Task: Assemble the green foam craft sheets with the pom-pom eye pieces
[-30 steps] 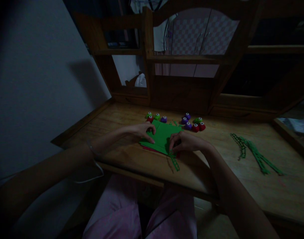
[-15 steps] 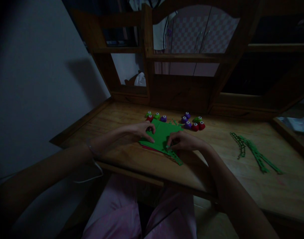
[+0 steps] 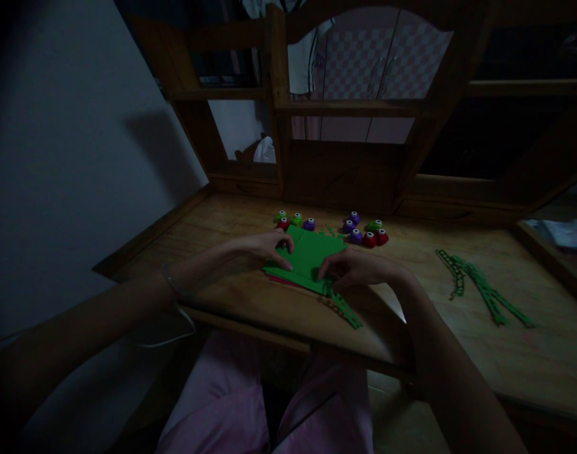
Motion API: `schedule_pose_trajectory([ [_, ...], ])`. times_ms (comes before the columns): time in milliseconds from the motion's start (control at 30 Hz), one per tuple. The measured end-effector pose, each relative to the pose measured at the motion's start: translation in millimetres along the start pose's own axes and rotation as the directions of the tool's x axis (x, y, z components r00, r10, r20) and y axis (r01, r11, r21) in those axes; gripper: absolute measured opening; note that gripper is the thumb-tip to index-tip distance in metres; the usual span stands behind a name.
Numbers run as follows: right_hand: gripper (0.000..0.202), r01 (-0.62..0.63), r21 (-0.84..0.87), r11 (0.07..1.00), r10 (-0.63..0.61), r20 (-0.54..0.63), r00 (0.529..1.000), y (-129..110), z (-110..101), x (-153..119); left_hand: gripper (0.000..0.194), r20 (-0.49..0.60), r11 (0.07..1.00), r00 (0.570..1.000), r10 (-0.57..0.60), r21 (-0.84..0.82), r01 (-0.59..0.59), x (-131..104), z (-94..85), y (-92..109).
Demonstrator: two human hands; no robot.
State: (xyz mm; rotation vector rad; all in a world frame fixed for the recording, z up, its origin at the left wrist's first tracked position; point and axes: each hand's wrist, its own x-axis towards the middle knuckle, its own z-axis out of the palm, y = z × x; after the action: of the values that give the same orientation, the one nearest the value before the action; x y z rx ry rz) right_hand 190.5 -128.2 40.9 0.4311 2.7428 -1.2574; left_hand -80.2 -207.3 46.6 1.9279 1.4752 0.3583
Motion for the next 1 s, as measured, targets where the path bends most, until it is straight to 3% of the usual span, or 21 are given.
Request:
schedule_pose_trajectory([
  [67, 0.034, 0.000, -0.016, 1.000, -0.001, -0.021, 1.000, -1.1, -0.2, 0.5, 0.043, -0.003, 1.000, 1.000, -0.003, 0.013, 0.003, -0.2, -0.6, 0.7],
  [300, 0.022, -0.039, 0.040, 0.998, 0.042, -0.079, 0.996, 4.5, 1.7, 3.7, 0.045, -0.020, 0.998, 1.000, 0.002, 0.059, -0.001, 7.2, 3.2, -11.8],
  [400, 0.024, -0.044, 0.091, 0.995, 0.056, -0.138, 0.989, 2.7, 4.3, 6.7, 0.042, -0.108, 0.999, 0.994, 0.027, 0.029, -0.024, 9.5, 8.3, -21.9],
  [467, 0.025, -0.017, 0.104, 0.994, 0.039, -0.208, 0.977, -1.5, 7.7, 11.0, 0.036, -0.281, 0.998, 0.958, 0.063, 0.027, -0.058, 8.6, 10.4, -23.8],
  [533, 0.024, 0.033, 0.081, 0.996, -0.006, -0.308, 0.951, -6.1, 12.8, 17.4, 0.031, -0.458, 0.993, 0.881, 0.119, 0.073, -0.096, 7.0, 11.9, -20.9],
  [600, 0.020, 0.082, 0.040, 0.996, -0.062, -0.365, 0.929, -9.2, 18.9, 24.5, 0.028, -0.512, 0.981, 0.837, 0.191, 0.139, -0.139, 7.2, 14.7, -15.3],
  [733, 0.014, 0.119, 0.009, 0.993, -0.106, -0.403, 0.909, -6.9, 28.5, 34.1, 0.023, -0.350, 0.958, 0.896, 0.272, 0.188, -0.217, 17.0, 27.9, -10.5],
  [867, 0.013, 0.153, 0.021, 0.988, -0.133, -0.391, 0.911, 2.0, 30.9, 35.6, 0.020, -0.166, 0.960, 0.951, 0.261, 0.148, -0.237, 30.2, 37.3, -16.7],
  [1000, 0.016, 0.180, 0.076, 0.981, -0.140, -0.367, 0.919, 5.5, 29.7, 34.4, 0.028, -0.082, 0.968, 0.975, 0.206, 0.161, -0.191, 34.6, 33.1, -17.0],
])
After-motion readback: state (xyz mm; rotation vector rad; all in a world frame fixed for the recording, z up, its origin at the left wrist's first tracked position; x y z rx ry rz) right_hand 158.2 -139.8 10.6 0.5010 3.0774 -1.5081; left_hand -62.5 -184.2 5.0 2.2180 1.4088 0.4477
